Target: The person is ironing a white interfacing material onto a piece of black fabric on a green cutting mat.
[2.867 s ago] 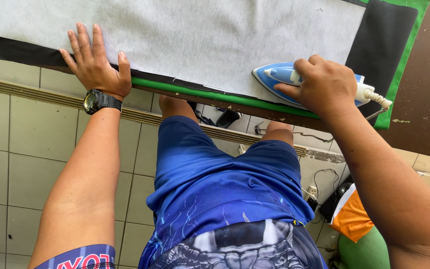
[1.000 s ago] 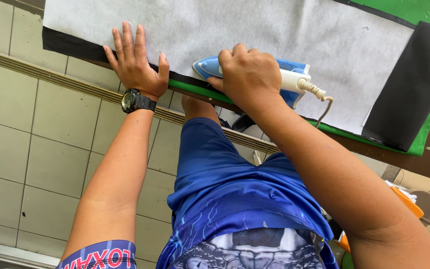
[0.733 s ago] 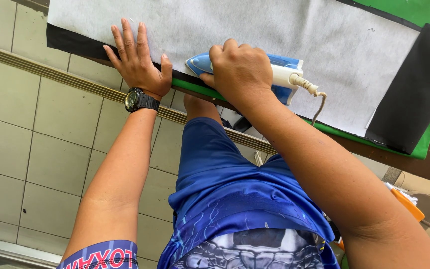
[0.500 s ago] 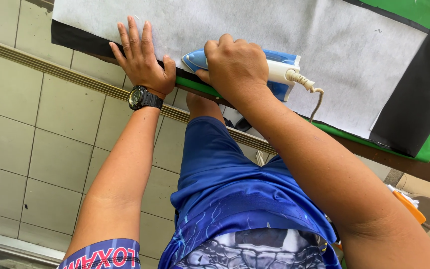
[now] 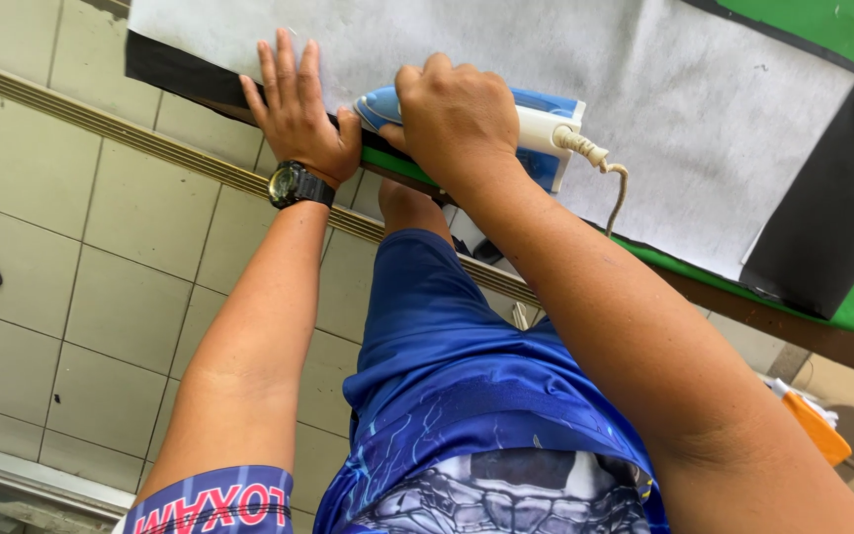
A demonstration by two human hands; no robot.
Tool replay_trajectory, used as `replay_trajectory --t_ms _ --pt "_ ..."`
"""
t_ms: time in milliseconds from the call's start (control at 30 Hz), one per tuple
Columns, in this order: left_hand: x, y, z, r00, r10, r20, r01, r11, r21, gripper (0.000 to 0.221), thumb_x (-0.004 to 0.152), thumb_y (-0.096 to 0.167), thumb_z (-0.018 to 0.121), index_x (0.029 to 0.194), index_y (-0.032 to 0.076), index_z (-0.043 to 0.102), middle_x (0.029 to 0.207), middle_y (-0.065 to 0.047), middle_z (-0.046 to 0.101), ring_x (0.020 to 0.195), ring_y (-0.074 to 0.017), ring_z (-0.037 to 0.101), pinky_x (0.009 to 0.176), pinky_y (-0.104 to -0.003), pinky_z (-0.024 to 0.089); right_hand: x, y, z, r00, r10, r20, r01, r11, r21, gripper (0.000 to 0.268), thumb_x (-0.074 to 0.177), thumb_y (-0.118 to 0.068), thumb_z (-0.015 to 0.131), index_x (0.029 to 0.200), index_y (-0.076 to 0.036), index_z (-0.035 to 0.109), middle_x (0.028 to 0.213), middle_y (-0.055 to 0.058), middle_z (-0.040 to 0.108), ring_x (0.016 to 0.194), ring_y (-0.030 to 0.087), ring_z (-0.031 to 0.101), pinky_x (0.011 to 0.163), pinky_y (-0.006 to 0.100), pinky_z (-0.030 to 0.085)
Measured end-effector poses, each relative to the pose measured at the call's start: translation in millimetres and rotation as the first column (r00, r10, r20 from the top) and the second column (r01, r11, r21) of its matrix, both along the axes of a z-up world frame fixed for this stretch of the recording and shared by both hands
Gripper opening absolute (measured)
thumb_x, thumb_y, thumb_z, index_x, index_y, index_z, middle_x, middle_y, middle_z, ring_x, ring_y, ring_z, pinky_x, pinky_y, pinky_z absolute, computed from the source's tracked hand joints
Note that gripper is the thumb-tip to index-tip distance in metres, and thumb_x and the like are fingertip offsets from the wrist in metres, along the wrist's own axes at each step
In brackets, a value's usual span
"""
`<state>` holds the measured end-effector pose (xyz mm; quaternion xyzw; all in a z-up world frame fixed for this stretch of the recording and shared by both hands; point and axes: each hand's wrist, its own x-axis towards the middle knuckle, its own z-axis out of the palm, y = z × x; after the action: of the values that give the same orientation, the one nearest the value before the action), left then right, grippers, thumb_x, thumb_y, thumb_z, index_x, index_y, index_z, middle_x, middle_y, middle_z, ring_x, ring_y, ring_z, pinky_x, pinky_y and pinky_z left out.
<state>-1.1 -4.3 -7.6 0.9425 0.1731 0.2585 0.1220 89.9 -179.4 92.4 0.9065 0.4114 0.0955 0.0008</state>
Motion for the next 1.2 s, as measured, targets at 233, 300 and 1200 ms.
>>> replay_trajectory --t_ms 233,300,1200 --pt "1 0 -1 0.999 -0.001 -0.041 0.000 1.000 -0.012 0.078 0.078 0.040 0.055 0.150 0.010 0.055 0.161 -0.016 0.038 0.152 -0.0397 0.031 0.122 -0.069 0.021 2 -12 7 0.991 0.002 -0.131 -0.001 1.000 0.008 0.047 0.080 -0.061 0.078 0.085 -0.015 0.067 0.074 0.007 0.062 0.052 0.034 0.063 0.042 0.044 0.048" --pt "1 0 -2 0.999 -0.005 -0.047 0.004 1.000 -0.018 0.079 0.077 0.038 0.056 0.150 0.010 0.054 0.161 -0.016 0.039 0.152 -0.0398 0.030 0.122 -0.069 0.020 3 -20 10 0.983 -0.011 -0.182 0.010 1.000 -0.004 0.046 0.080 -0.059 0.077 0.087 -0.014 0.067 0.076 0.008 0.064 0.053 0.036 0.063 0.043 0.046 0.049" --pt "1 -2 -1 1.000 -0.029 0.006 0.030 0.999 -0.025 0.076 0.075 0.035 0.060 0.146 0.006 0.060 0.158 -0.018 0.044 0.149 -0.0421 0.035 0.119 -0.070 0.020 -3 -189 37 0.963 -0.215 -0.163 0.156 0.936 -0.315 0.063 0.096 -0.079 0.062 0.102 -0.017 0.069 0.086 0.008 0.067 0.070 0.035 0.069 0.049 0.046 0.050"
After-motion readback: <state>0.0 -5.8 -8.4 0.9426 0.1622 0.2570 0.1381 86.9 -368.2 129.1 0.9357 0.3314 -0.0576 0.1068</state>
